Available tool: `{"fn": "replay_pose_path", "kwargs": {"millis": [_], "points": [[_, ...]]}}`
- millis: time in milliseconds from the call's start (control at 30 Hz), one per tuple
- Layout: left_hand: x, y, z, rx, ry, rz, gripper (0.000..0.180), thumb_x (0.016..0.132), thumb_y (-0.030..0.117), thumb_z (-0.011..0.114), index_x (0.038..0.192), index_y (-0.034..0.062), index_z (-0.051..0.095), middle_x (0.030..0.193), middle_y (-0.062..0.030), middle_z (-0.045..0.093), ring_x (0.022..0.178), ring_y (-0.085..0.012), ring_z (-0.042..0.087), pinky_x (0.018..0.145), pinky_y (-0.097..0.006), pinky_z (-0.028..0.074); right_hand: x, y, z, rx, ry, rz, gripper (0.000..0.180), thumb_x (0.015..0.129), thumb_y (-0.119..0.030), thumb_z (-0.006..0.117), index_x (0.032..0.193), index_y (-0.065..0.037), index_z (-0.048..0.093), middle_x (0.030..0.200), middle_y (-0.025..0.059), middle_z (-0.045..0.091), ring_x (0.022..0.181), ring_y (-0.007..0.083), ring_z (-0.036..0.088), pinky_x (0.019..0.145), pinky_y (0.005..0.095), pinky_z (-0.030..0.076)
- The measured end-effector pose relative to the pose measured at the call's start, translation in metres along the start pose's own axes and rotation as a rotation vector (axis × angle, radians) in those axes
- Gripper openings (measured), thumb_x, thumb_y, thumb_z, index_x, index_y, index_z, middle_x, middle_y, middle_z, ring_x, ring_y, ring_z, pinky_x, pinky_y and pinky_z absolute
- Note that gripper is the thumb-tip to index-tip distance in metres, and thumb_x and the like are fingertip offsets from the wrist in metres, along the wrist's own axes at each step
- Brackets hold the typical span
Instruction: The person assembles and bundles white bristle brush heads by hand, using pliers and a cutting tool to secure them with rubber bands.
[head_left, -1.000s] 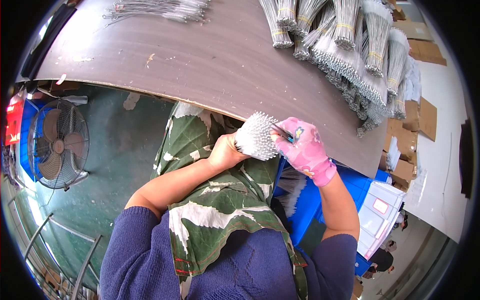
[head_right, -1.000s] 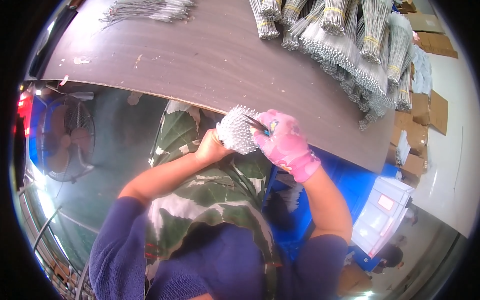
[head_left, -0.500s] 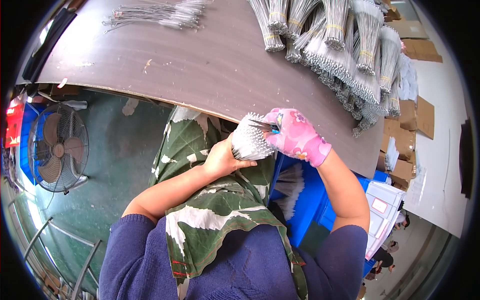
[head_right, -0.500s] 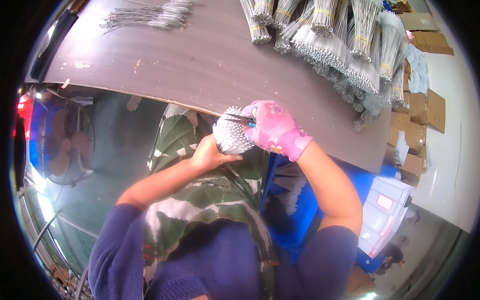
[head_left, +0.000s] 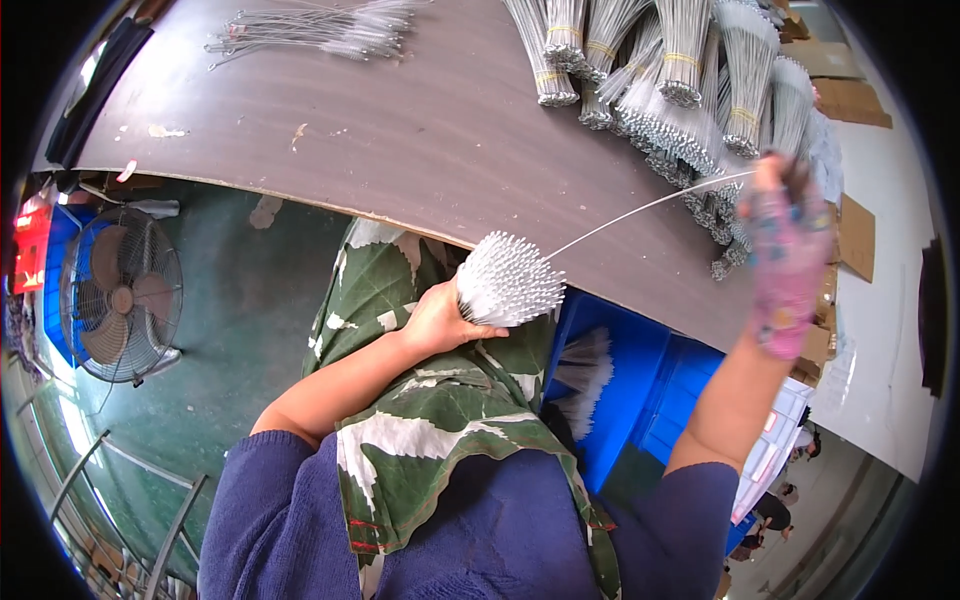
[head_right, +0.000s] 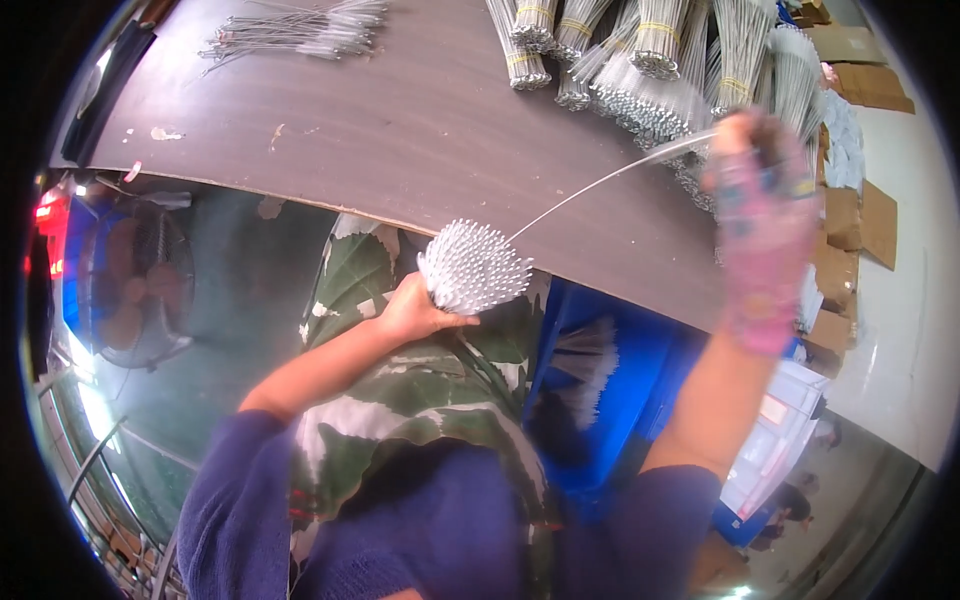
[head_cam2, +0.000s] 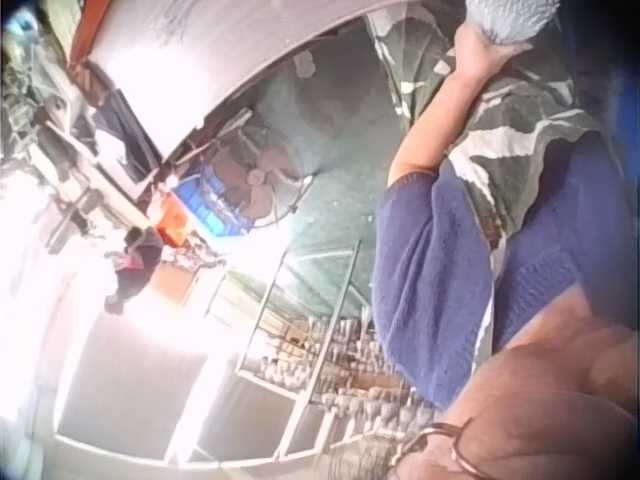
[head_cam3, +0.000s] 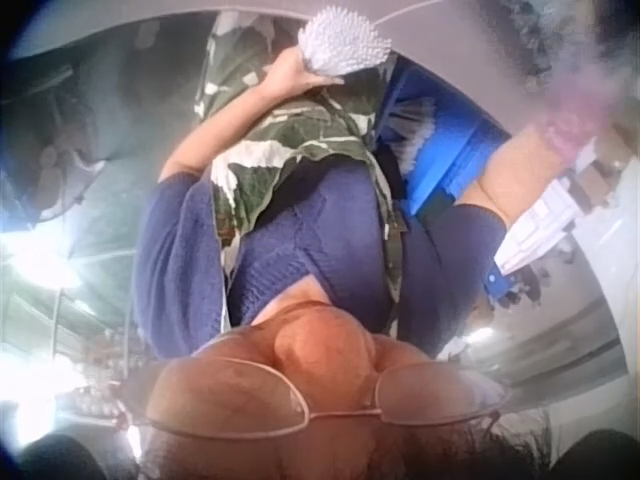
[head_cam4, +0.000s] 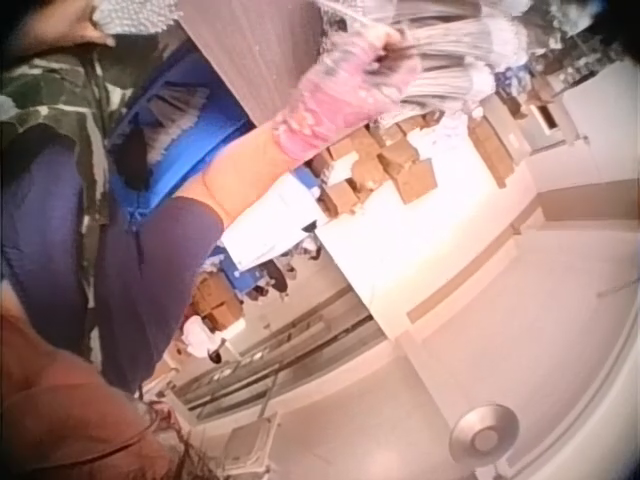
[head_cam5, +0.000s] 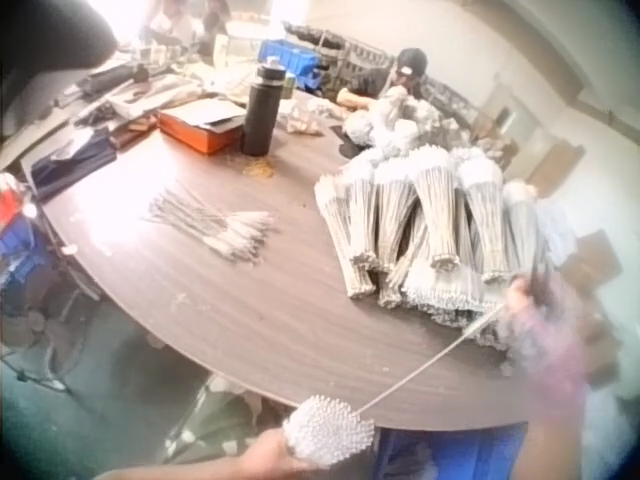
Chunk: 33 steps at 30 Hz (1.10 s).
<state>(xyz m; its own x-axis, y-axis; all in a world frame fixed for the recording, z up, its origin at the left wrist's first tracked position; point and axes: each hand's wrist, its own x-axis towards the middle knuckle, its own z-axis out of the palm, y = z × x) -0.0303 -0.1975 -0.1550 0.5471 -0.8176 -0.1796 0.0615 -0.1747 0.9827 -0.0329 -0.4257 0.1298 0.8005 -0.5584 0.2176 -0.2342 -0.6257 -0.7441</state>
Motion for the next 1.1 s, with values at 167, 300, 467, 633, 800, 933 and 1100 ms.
{"fn": "replay_pose_path", "kwargs": {"millis": [167, 300, 467, 633, 800, 933, 1100], "points": [[0.006, -0.002, 0.0, -0.235, -0.04, -0.089, 0.066, 0.057, 0.022, 0.084, 0.113, 0.0028, 0.054, 0.108, -0.0084, 0.063, 0.1, -0.0164, 0.059, 0.091, -0.03, 0.043, 0.035, 0.019, 0.03, 0.558, -0.025, 0.123, 0.018, 0.089, -0.017, 0.055, 0.098, -0.003, 0.06, 0.087, 0.0094, 0.064, 0.077, 0.013, 0.063, 0.053, 0.0189, 0.043], [0.004, -0.009, -0.002, -0.312, -0.037, -0.059, 0.06, 0.059, 0.02, 0.083, 0.11, 0.0028, 0.057, 0.105, -0.0079, 0.064, 0.099, -0.0162, 0.059, 0.09, -0.031, 0.044, 0.051, 0.018, 0.165, 0.94, -0.234, 0.403, 0.016, 0.087, -0.012, 0.052, 0.091, 0.001, 0.061, 0.087, 0.0126, 0.063, 0.062, 0.0092, 0.051, 0.052, 0.0163, 0.039], [0.007, -0.011, 0.001, -0.35, -0.058, -0.019, 0.05, 0.061, 0.017, 0.081, 0.105, 0.0061, 0.06, 0.102, -0.008, 0.065, 0.096, -0.018, 0.061, 0.087, -0.031, 0.046, 0.068, 0.019, 0.249, 1.025, -0.161, 0.71, 0.017, 0.09, -0.009, 0.047, 0.093, 0.004, 0.057, 0.084, 0.014, 0.062, 0.059, 0.0101, 0.051, 0.046, 0.0175, 0.038], [0.006, -0.017, 0.003, -0.118, 0.011, -0.004, 0.046, 0.061, 0.019, 0.078, 0.103, 0.0075, 0.061, 0.096, -0.0134, 0.064, 0.091, -0.029, 0.062, 0.08, -0.035, 0.048, 0.048, 0.031, 0.207, 0.871, -0.396, 0.584, 0.015, 0.09, -0.009, 0.048, 0.101, 0.001, 0.053, 0.074, 0.0127, 0.062, 0.05, 0.0127, 0.054, 0.044, 0.0218, 0.043], [0.006, -0.019, 0.007, -0.121, 0.023, 0.025, 0.043, 0.062, 0.018, 0.076, 0.1, 0.006, 0.061, 0.094, -0.0139, 0.064, 0.09, -0.03, 0.062, 0.079, -0.035, 0.048, -0.012, 0.052, 0.088, 0.668, -1.053, 0.717, 0.044, 0.095, -0.039, 0.037, 0.107, -0.003, 0.059, 0.068, 0.0025, 0.059, 0.052, 0.0043, 0.05, 0.043, 0.0157, 0.035], [0.007, -0.024, 0.01, -0.106, 0.071, 0.067, 0.041, 0.063, 0.017, 0.075, 0.1, 0.0056, 0.061, 0.094, -0.0141, 0.064, 0.089, -0.0292, 0.062, 0.078, -0.034, 0.048, -0.056, 0.04, 0.053, 0.141, -1.107, 0.706, 0.048, 0.091, -0.045, 0.045, 0.096, -0.001, 0.065, 0.061, -0.0002, 0.055, 0.047, 0.0016, 0.041, 0.043, 0.0163, 0.03], [0.014, -0.029, 0.011, -0.052, 0.076, 0.144, 0.039, 0.065, 0.016, 0.074, 0.1, 0.0056, 0.061, 0.094, -0.0133, 0.064, 0.09, -0.0284, 0.062, 0.078, -0.033, 0.049, -0.075, 0.056, 0.053, -0.098, -1.092, 0.695, 0.04, 0.087, -0.039, 0.054, 0.085, -0.001, 0.067, 0.057, -0.0008, 0.054, 0.052, 0.007, 0.047, 0.053, 0.0245, 0.04]]}}
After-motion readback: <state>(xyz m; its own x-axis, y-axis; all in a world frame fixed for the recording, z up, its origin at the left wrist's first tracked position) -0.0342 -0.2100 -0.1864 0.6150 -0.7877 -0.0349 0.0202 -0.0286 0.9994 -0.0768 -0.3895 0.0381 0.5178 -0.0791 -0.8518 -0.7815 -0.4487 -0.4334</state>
